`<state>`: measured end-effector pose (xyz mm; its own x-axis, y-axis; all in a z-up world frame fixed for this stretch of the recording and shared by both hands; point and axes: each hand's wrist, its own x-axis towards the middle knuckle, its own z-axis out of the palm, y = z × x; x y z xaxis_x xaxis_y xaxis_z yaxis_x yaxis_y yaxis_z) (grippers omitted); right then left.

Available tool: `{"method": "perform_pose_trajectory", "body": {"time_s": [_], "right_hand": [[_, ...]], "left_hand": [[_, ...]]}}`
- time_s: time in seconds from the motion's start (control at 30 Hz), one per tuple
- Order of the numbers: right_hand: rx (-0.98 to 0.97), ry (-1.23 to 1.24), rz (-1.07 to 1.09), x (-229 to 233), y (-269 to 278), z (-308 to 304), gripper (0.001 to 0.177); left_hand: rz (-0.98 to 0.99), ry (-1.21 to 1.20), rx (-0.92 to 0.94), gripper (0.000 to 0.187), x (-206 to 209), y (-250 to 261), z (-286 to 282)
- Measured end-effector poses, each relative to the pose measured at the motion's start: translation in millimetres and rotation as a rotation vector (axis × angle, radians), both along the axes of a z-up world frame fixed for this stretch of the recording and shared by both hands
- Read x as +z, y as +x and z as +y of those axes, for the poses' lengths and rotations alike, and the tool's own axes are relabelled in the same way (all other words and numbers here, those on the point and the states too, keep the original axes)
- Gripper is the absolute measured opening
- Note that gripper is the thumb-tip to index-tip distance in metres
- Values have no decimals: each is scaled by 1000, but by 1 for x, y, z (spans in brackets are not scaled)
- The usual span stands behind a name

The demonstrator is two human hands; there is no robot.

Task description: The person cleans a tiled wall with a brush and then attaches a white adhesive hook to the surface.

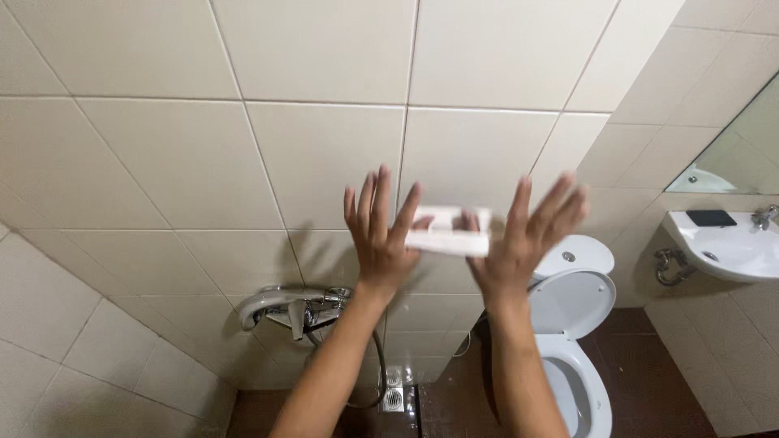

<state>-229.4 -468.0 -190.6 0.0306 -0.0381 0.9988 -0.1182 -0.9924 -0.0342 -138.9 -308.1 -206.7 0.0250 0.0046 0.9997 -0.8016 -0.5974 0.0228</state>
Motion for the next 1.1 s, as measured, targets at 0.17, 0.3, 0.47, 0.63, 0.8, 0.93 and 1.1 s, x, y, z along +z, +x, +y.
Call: {"method": "perform_pose_trajectory", "body": {"time_s": [0.17, 0.3, 0.47, 0.63, 0.8, 0.93, 1.1], "right_hand": [[165, 202, 149, -92, -29, 1, 112], [134, 225, 274, -151, -30, 0, 106], [62, 201, 444, -209, -27, 2, 93], [198, 188, 528, -218, -25, 12, 93], [272, 216, 636, -212, -25, 31, 86], [349, 218, 667, -205, -24, 43, 85], [343, 205, 679, -210, -20, 51, 76]], "left_hand": [[321, 156, -33, 103, -85, -9, 5], [403, 228, -41, 109, -137, -13, 9], [563, 349, -1, 105, -189, -19, 18], [599, 335, 5, 105, -205, -20, 30], [681, 332, 52, 105, -205, -26, 50], [733, 332, 101, 106, -208, -31, 63], [742, 335, 156, 108, -214, -32, 72]]}}
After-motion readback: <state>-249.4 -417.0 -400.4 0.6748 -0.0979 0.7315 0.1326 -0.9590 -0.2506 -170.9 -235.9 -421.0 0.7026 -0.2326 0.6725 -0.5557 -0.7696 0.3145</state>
